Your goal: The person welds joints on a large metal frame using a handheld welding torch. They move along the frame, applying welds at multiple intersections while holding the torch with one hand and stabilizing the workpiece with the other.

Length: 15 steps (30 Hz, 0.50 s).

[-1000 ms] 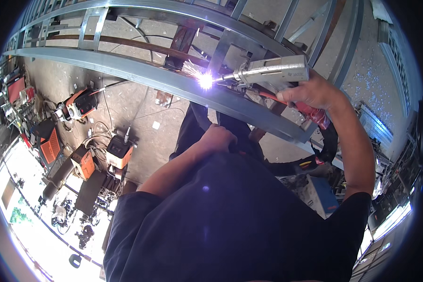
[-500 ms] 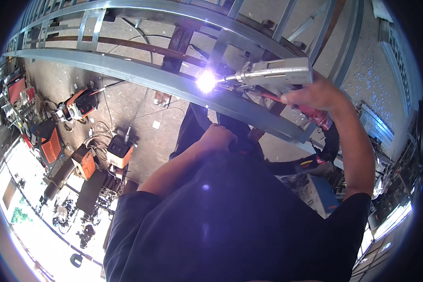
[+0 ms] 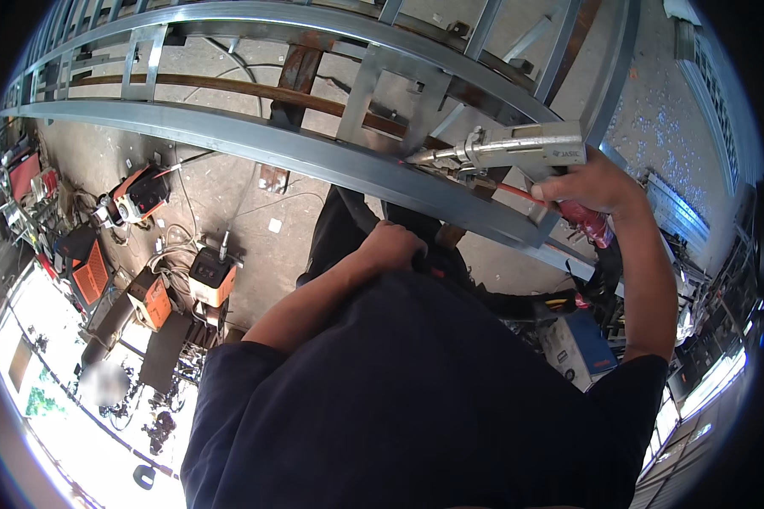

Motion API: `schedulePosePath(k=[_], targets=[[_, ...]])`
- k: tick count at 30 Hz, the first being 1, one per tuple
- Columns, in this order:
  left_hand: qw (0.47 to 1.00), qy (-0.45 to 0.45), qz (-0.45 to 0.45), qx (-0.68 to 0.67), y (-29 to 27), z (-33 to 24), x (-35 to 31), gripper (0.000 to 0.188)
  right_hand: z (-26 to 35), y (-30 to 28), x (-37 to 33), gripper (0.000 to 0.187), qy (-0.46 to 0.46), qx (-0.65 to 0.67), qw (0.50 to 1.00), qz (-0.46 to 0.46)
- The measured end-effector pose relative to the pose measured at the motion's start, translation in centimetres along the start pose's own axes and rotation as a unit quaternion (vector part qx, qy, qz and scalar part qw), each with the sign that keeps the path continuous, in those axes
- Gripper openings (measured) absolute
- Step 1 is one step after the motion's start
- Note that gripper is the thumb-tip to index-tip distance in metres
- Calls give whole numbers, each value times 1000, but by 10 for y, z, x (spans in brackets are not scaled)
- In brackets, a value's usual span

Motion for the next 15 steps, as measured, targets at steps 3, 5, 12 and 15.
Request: schedulePosePath(k=[3,5,12,15], targets=[[1000,-11,7,5,2,-1,0,33,4,3,2,70,28,-51,998,-9],[1000,-23,13,1,4,-2,1,33,16,4,-2,69,35,-65,997,-6],[1000,-25,11,6,8,-5,3,34,23,9,-3,64,-43,-66,997,13],[999,-28,13,8,9,-7,5,30,23,10,-3,63,-35,-37,999,8]])
Point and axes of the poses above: each hand's wrist, its own x-axis towards the middle knuckle, its own y-axis out of the palm, z = x × y, the point moved 1 cm from there along x, towards the middle knuckle, and after that the axes turned 7 degrees about z, right-handed, at the moved point
